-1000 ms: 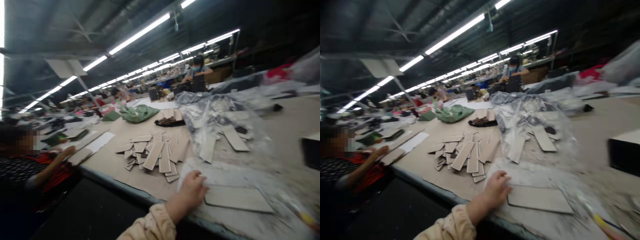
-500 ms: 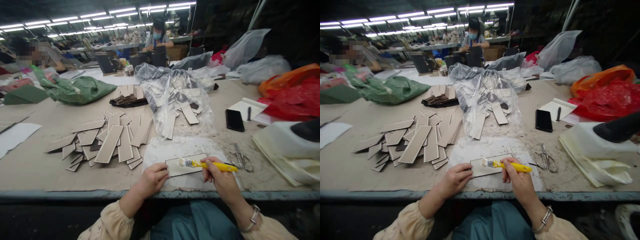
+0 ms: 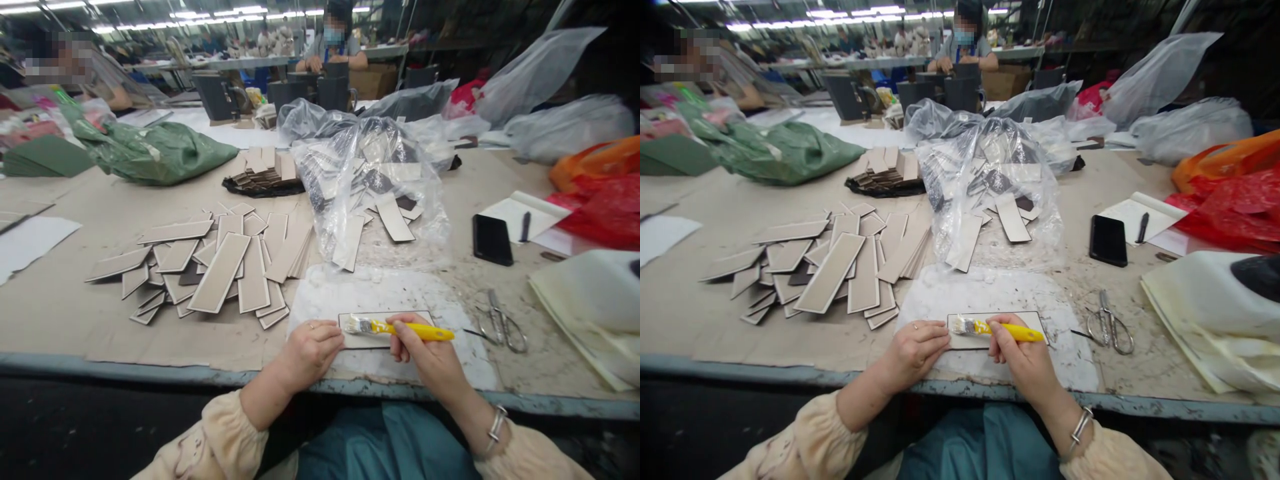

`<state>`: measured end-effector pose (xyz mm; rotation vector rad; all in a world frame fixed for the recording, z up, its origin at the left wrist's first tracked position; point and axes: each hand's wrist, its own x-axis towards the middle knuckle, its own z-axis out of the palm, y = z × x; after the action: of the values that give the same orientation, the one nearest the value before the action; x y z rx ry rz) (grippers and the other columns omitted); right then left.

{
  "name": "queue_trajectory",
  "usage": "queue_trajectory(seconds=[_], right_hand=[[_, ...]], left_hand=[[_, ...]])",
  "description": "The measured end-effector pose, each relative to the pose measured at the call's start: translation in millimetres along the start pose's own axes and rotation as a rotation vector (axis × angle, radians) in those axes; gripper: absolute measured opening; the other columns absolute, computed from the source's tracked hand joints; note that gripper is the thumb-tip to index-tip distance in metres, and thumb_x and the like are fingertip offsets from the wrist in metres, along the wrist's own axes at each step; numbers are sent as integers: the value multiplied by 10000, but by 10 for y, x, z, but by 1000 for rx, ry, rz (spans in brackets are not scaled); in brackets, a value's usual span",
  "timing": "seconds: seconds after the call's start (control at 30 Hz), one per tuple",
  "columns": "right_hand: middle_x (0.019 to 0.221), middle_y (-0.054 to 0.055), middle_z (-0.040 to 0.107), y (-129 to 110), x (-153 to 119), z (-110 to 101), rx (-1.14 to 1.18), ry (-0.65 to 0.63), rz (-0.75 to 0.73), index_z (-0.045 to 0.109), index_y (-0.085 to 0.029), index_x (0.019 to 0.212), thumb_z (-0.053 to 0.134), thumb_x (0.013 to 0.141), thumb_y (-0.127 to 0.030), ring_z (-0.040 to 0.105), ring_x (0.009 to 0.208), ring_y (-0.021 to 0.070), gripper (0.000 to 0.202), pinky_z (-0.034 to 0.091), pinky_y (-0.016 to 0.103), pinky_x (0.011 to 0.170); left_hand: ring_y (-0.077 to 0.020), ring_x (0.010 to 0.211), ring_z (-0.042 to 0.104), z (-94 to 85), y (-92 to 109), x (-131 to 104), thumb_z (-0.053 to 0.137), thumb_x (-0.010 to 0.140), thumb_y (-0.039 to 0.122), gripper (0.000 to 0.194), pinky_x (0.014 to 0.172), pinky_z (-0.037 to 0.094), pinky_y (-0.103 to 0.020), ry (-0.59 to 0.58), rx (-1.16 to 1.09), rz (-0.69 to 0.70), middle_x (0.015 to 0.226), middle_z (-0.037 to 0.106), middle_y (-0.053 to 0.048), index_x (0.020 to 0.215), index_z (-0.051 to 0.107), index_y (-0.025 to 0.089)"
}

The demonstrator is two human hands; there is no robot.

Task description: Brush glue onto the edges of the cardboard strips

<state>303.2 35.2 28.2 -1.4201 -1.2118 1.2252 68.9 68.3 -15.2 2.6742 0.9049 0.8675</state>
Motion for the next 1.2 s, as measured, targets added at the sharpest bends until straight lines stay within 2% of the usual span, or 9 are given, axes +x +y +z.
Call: queue_trajectory(seconds=[0.17, 0.37, 0.57, 0.8, 1.2], right_hand=[[589, -11, 575, -4, 22, 30, -39, -35, -8, 573, -176, 946, 498, 916, -501, 519, 509, 132, 335, 433, 250, 493], [578, -19, 584, -7, -8, -1, -234, -34, -98, 589, -203, 907, 487, 930, -457, 562, 516, 144, 275, 460, 265, 547], [587, -20, 588, 3, -64, -165, -366, 79, -184, 594, -208, 875, 484, 932, -417, 577, 518, 150, 243, 463, 275, 566], [534, -36, 544, 27, -105, -405, -497, 202, -222, 595, -211, 867, 478, 931, -417, 551, 475, 145, 246, 442, 273, 523], [667, 22, 651, 39, -176, -750, -765, 416, -321, 616, -193, 832, 469, 928, -423, 612, 540, 162, 289, 453, 280, 554]], left_hand=[[-181, 1006, 648, 5, 1, 0, 563, 895, 184, 139, 865, 540, -329, -14, 36, 8, 972, 716, -27, 985, 667, 198], [-178, 1018, 641, -44, 29, 51, 558, 889, 177, 144, 888, 530, -332, -30, 47, 16, 952, 714, -34, 976, 671, 194], [-184, 1030, 630, -72, 43, 68, 556, 888, 172, 138, 890, 522, -341, -55, 45, -4, 957, 712, -24, 958, 671, 201], [-179, 1013, 637, -46, 17, 58, 574, 873, 161, 148, 898, 528, -333, -22, 35, 18, 965, 715, -23, 974, 675, 201], [-183, 1020, 641, -70, 25, 80, 562, 873, 165, 151, 886, 533, -333, -26, 31, 25, 951, 716, -22, 956, 681, 210]])
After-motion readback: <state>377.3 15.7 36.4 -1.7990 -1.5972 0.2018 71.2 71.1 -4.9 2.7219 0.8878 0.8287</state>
